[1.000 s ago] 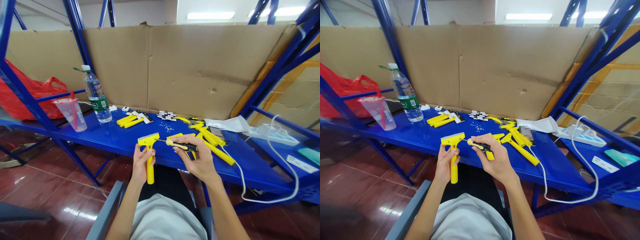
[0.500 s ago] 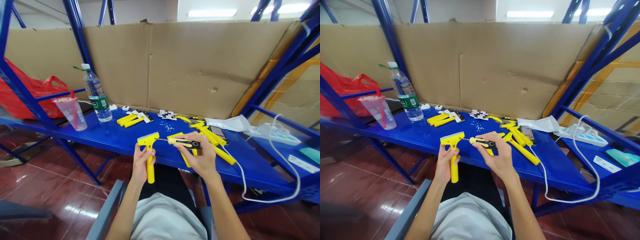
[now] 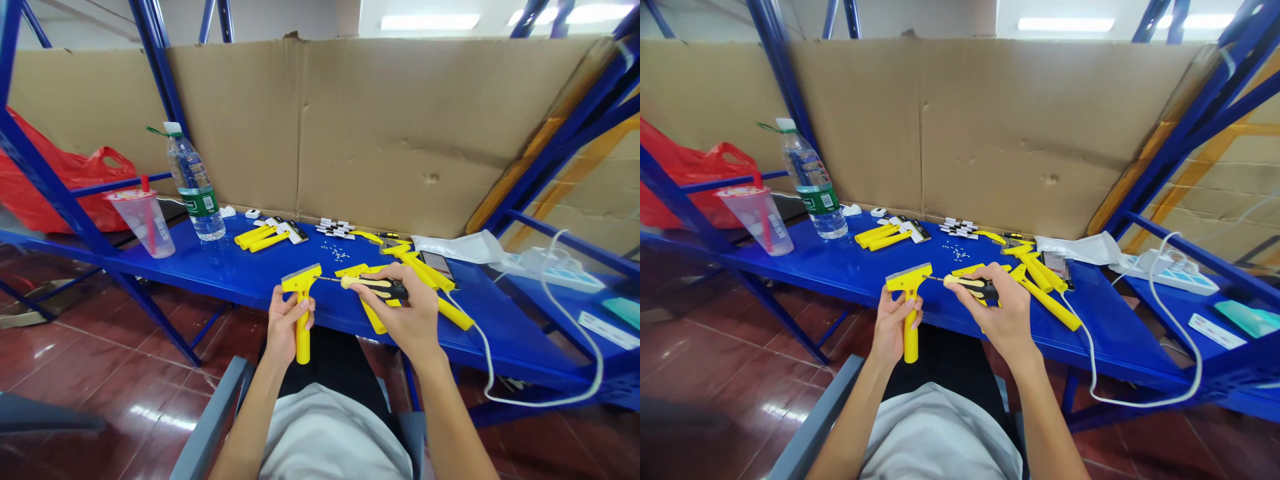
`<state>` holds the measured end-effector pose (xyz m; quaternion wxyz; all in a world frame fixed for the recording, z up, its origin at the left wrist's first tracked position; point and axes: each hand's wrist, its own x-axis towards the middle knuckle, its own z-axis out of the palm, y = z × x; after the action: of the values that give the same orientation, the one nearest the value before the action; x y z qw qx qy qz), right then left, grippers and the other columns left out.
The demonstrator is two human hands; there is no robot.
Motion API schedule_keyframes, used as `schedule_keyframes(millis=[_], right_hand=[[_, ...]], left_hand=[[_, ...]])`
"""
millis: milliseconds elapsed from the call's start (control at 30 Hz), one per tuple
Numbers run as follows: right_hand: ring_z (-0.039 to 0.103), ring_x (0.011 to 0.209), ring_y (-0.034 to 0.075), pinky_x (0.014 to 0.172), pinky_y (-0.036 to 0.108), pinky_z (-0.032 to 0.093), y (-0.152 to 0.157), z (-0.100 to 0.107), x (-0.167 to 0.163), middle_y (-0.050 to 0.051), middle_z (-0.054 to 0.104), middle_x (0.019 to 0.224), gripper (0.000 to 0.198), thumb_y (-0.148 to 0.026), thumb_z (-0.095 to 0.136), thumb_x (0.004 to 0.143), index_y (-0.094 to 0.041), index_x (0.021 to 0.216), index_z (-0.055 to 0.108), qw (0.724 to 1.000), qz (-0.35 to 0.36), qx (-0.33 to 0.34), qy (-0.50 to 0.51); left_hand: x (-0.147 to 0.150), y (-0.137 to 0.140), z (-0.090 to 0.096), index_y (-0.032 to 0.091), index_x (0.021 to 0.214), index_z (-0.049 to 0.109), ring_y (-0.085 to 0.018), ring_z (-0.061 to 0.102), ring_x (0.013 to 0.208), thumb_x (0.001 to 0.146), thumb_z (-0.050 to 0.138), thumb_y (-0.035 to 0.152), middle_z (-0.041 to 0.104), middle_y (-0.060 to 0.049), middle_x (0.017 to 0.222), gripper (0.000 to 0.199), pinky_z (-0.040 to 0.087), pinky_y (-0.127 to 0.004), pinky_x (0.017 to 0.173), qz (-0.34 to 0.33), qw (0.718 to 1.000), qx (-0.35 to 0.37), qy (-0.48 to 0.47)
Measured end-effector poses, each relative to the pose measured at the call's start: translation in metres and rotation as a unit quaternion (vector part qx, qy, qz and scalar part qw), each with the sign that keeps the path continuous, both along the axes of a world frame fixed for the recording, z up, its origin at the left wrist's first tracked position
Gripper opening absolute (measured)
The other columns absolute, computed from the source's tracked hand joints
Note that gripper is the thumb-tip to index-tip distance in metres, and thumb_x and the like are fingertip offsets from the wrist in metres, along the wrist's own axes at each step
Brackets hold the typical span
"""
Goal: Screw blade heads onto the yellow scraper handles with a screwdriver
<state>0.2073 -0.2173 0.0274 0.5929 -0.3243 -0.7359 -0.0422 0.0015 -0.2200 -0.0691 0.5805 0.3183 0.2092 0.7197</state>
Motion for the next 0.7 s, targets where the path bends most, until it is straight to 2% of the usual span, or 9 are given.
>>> schedule_keyframes(millis=[100, 233, 333, 400, 467, 567, 700], right_hand=[[0.075, 0.073, 0.021, 0.065, 0.033, 0.060, -0.001, -0.001, 0.001, 0.002, 0.078, 0.089, 0.029, -0.041, 0.091, 0.091, -0.026, 0.096, 0.068, 0.999, -0.007, -0.041, 0.023], [0.076, 0.062, 0.018, 0.063, 0.033, 0.066, 0.007, -0.004, 0.004, 0.002, 0.080, 0.100, 0.030, -0.045, 0.090, 0.092, -0.026, 0.103, 0.070, 0.978, 0.077, -0.159, 0.112], [0.076, 0.060, 0.017, 0.064, 0.034, 0.068, 0.021, -0.006, 0.013, 0.005, 0.082, 0.108, 0.028, -0.044, 0.088, 0.093, -0.024, 0.102, 0.071, 0.958, 0.104, -0.197, 0.183], [0.080, 0.066, 0.019, 0.068, 0.035, 0.070, 0.032, -0.009, 0.022, 0.006, 0.082, 0.110, 0.029, -0.045, 0.088, 0.093, -0.023, 0.102, 0.071, 0.955, 0.080, -0.187, 0.215], [0.084, 0.079, 0.022, 0.080, 0.039, 0.073, 0.044, -0.014, 0.033, 0.008, 0.081, 0.118, 0.030, -0.049, 0.083, 0.097, -0.024, 0.110, 0.072, 0.957, 0.060, -0.183, 0.217], [0.085, 0.099, 0.028, 0.098, 0.048, 0.070, 0.061, -0.027, 0.046, 0.010, 0.080, 0.124, 0.036, -0.052, 0.077, 0.099, -0.026, 0.123, 0.071, 0.956, 0.058, -0.224, 0.180], [0.085, 0.105, 0.032, 0.104, 0.055, 0.067, 0.077, -0.044, 0.052, 0.013, 0.081, 0.127, 0.037, -0.052, 0.075, 0.098, -0.026, 0.123, 0.070, 0.951, 0.043, -0.269, 0.147]], left_hand=[[0.000, -0.001, 0.001, 0.032, 0.123, 0.051, -0.013, 0.069, 0.076, 0.081, 0.093, 0.018, 0.068, 0.001, 0.101, 0.061, 0.045, -0.018, 0.052, -0.001, 1.000, -0.004, -0.003], [-0.001, -0.002, 0.004, 0.031, 0.120, 0.053, -0.013, 0.068, 0.077, 0.082, 0.093, 0.019, 0.067, 0.001, 0.101, 0.056, 0.045, -0.018, 0.052, -0.003, 1.000, 0.000, -0.011], [-0.001, -0.003, 0.006, 0.030, 0.120, 0.054, -0.013, 0.068, 0.079, 0.084, 0.092, 0.019, 0.066, 0.001, 0.102, 0.054, 0.046, -0.018, 0.052, -0.011, 1.000, -0.001, -0.012], [-0.002, -0.003, 0.007, 0.031, 0.122, 0.055, -0.013, 0.069, 0.080, 0.084, 0.092, 0.018, 0.066, 0.000, 0.104, 0.054, 0.047, -0.018, 0.052, -0.014, 1.000, 0.000, -0.017], [-0.002, -0.003, 0.007, 0.031, 0.123, 0.056, -0.013, 0.068, 0.080, 0.084, 0.092, 0.018, 0.065, 0.000, 0.103, 0.054, 0.047, -0.017, 0.052, -0.014, 1.000, 0.004, -0.024], [-0.002, -0.003, 0.006, 0.031, 0.124, 0.057, -0.013, 0.068, 0.080, 0.084, 0.091, 0.018, 0.065, 0.000, 0.103, 0.054, 0.048, -0.017, 0.052, -0.019, 0.999, 0.004, -0.027], [-0.002, -0.002, 0.005, 0.031, 0.126, 0.057, -0.013, 0.069, 0.081, 0.085, 0.090, 0.017, 0.065, 0.000, 0.104, 0.055, 0.048, -0.017, 0.052, -0.021, 0.999, 0.005, -0.030]])
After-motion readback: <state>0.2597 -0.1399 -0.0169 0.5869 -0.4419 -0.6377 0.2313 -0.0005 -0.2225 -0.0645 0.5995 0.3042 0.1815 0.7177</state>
